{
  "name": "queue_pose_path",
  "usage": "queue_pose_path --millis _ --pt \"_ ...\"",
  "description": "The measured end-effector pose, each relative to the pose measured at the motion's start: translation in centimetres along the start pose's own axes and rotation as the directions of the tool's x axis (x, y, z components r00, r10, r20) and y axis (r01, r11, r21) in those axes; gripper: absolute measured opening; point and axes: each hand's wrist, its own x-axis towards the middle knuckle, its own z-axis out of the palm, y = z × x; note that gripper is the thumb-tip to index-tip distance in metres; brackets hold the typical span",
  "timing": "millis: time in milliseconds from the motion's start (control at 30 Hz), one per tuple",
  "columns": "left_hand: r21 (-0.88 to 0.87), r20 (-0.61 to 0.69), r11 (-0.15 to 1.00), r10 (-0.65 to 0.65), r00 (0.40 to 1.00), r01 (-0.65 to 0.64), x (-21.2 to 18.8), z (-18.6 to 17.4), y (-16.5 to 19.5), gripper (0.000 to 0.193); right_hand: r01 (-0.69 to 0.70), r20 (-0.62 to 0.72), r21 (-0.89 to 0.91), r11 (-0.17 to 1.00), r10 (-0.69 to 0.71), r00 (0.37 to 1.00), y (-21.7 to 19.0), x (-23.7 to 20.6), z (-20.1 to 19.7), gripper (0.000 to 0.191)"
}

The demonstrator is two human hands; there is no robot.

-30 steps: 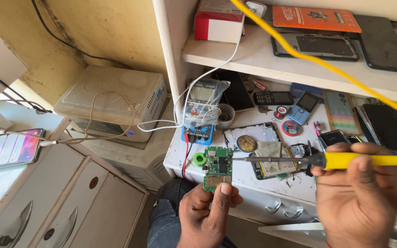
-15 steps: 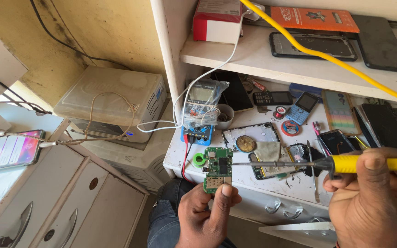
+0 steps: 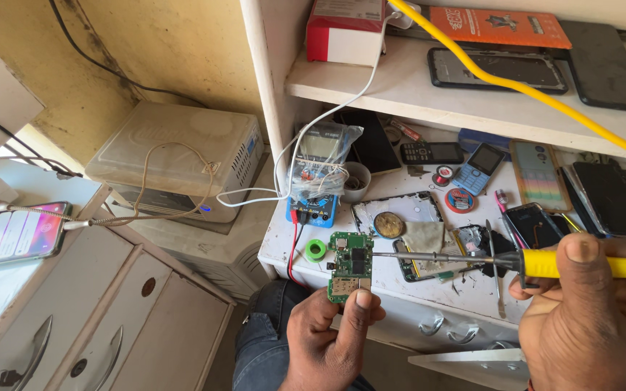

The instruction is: The person solders a small green circuit board, likely a phone motherboard, at a cluttered repair workbench. They hold the board in one hand and a soldering iron in the other, touching the iron to points on the board, with a spool of solder wire and a multimeter on the bench. They reposition the board repeatedly while working on different areas.

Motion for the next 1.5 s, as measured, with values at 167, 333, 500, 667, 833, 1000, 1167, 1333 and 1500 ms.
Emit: queue_pose_path --millis 167,333,500,667,833,1000,1167,1333,1500 --pt "-0.028 0.008 0.999 -0.025 1.0 0.025 0.0 0.2 -0.1 0.028 -0.008 -0.01 -0.014 1.0 0.008 1.0 -0.2 0.0 0.2 0.032" --pt "0.005 0.009 1.0 0.006 1.0 -0.006 0.0 0.2 0.0 0.029 0.022 -0.008 -0.03 0.999 -0.022 1.0 0.1 -0.3 -0.1 0.033" --pt "0.134 0.004 0.987 0.083 0.997 -0.083 -0.5 -0.1 0.3 0.028 0.037 0.001 -0.059 0.998 -0.037 0.999 0.3 -1.2 -0.7 0.034" --pt "0.217 0.013 0.961 0.176 0.984 -0.175 -0.4 0.0 0.7 0.025 0.09 0.032 -0.175 0.981 -0.086 0.996 -0.7 -1.3 -0.2 0.038" --pt "0.237 0.019 0.958 0.164 0.986 -0.164 -0.1 0.2 0.8 0.025 0.085 0.124 -0.496 0.864 -0.026 0.992 -2.4 -0.5 -0.5 0.042" --pt "0.256 0.049 0.956 0.134 0.99 -0.142 -0.1 -0.1 0.9 0.026 0.097 0.102 -0.501 0.86 -0.053 0.993 -2.1 -0.7 -0.4 0.045" --pt "0.26 0.056 0.955 0.132 0.99 -0.142 -0.1 0.0 0.8 0.026 0.121 0.135 -0.551 0.826 -0.055 0.989 -2.3 -0.1 -0.2 0.042" --pt "0.279 0.059 0.942 0.179 0.982 -0.189 0.0 0.0 0.0 0.024 0.084 0.126 -0.56 0.824 -0.015 0.992 -2.3 0.2 0.2 0.032" --pt "0.222 0.021 0.974 0.039 0.999 -0.042 0.1 0.5 -2.4 0.025 0.169 0.115 -0.493 0.853 -0.128 0.985 -0.5 -0.6 0.7 0.022"
